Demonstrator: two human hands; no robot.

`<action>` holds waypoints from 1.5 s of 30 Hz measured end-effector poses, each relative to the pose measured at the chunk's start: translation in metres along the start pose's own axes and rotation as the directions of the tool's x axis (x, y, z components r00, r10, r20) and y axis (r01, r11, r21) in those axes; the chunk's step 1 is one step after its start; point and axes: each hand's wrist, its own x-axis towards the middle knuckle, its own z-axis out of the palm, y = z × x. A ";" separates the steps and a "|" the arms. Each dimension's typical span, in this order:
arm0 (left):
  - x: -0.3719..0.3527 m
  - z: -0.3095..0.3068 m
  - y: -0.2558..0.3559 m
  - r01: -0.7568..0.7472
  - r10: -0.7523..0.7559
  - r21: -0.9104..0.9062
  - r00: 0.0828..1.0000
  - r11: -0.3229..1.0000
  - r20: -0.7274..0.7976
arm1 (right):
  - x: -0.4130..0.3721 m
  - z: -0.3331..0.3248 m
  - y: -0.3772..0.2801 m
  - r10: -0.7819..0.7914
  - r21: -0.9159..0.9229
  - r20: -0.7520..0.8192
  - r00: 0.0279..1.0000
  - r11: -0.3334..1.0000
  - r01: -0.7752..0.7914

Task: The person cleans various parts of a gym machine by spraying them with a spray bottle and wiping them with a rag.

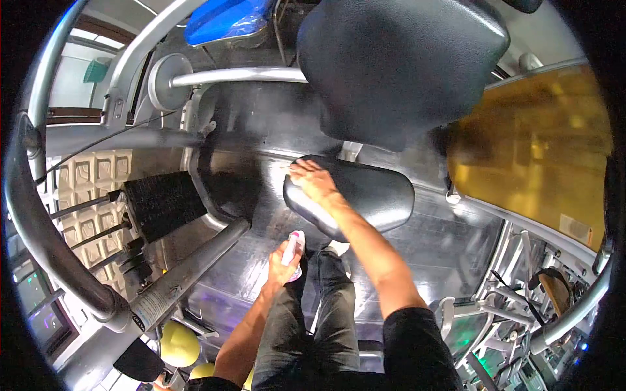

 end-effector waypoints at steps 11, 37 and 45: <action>0.003 0.018 -0.008 -0.122 0.120 0.021 0.990 0.992 0.076 | -0.211 -0.093 0.120 0.873 0.191 -0.105 0.477 0.488 -0.852; -0.038 -0.025 -0.031 -0.102 0.090 -0.125 0.991 0.987 -0.097 | 0.015 0.040 -0.053 0.207 -0.099 -0.151 0.967 0.970 -0.223; -0.054 -0.027 -0.050 -0.125 0.109 -0.140 0.987 0.982 -0.119 | -0.091 0.027 -0.070 -0.142 -0.237 0.247 0.959 0.950 0.202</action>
